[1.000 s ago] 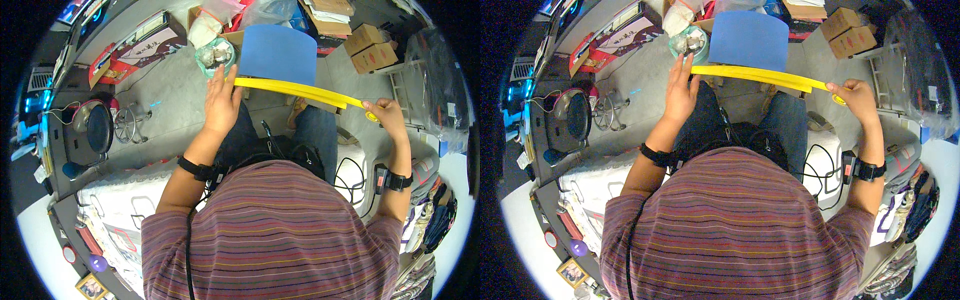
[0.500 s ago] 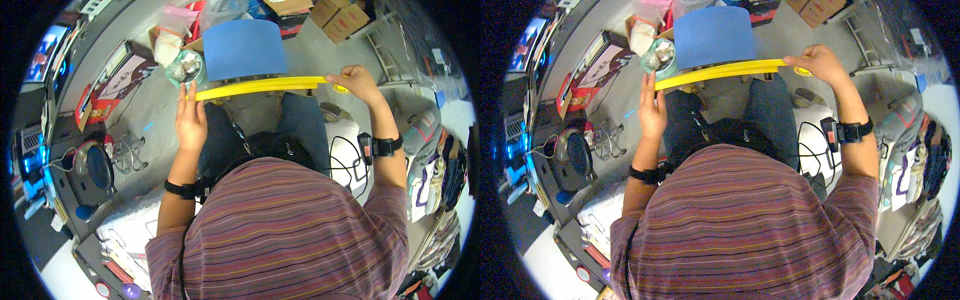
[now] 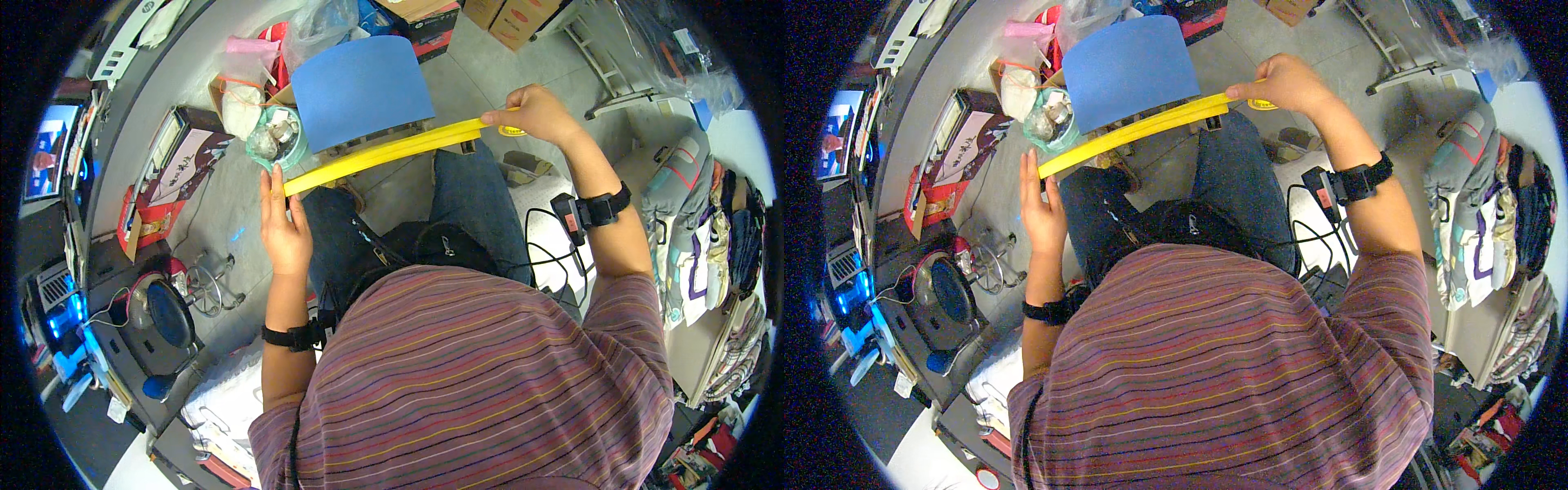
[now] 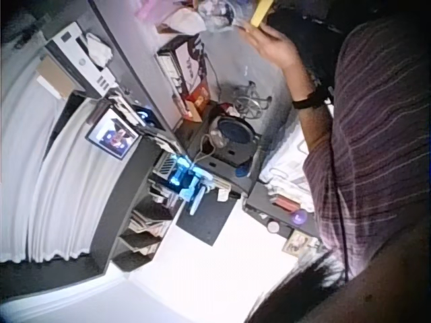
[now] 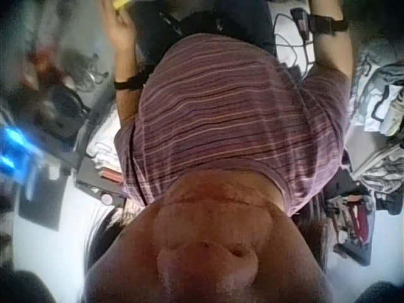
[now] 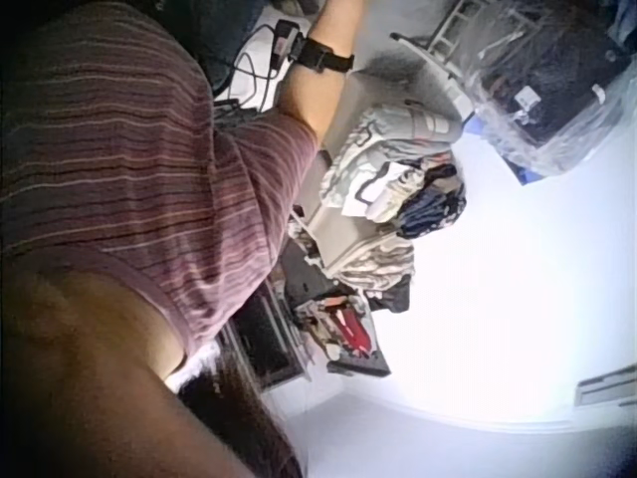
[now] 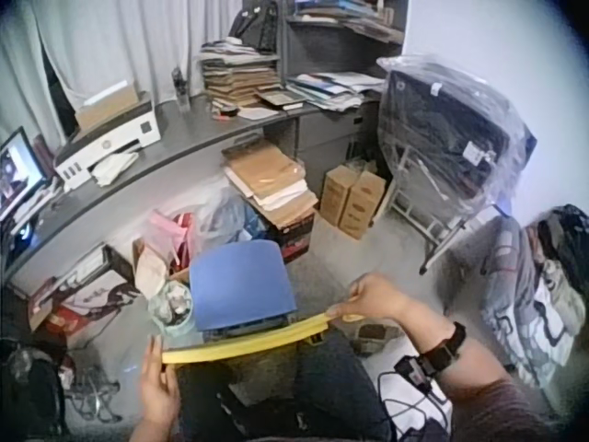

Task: The person assembles a small blue and yellow plastic chair by hand. They attach the yellow frame to the blue seat, then install the legs and cross-braces, tightening each connection. The chair is flipped and inspected, then placed on the floor.

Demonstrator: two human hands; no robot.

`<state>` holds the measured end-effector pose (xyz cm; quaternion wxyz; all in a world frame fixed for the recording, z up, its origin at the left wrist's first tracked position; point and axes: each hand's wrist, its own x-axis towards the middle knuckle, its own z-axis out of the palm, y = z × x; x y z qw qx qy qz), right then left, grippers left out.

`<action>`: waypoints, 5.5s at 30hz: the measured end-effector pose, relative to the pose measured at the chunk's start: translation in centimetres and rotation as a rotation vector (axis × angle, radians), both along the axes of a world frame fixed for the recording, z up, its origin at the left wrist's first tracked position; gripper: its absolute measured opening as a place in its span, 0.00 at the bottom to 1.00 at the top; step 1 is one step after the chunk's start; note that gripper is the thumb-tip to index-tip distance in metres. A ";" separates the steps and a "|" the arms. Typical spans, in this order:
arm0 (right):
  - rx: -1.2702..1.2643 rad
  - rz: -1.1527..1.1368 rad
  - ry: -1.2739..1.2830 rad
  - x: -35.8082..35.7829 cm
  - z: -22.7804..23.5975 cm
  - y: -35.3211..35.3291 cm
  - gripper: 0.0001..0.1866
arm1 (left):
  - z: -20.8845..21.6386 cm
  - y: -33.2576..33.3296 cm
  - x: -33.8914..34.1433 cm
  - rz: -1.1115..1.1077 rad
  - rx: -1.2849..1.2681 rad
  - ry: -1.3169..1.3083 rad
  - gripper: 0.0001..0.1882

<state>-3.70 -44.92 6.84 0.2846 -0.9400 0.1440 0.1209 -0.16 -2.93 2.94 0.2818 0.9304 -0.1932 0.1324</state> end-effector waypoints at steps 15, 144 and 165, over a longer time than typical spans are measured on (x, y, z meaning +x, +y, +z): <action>0.229 0.003 0.078 -0.4 -3.7 -0.1 0.28 | -0.2 0.4 -0.3 0.027 0.006 0.011 0.28; 0.732 0.307 -0.166 1.9 -17.8 -0.7 0.28 | 6.1 -20.4 1.8 -1.056 0.546 0.310 0.28; 1.013 0.471 0.031 2.3 -16.6 -3.8 0.13 | 6.0 -20.3 2.6 -1.022 0.563 0.362 0.28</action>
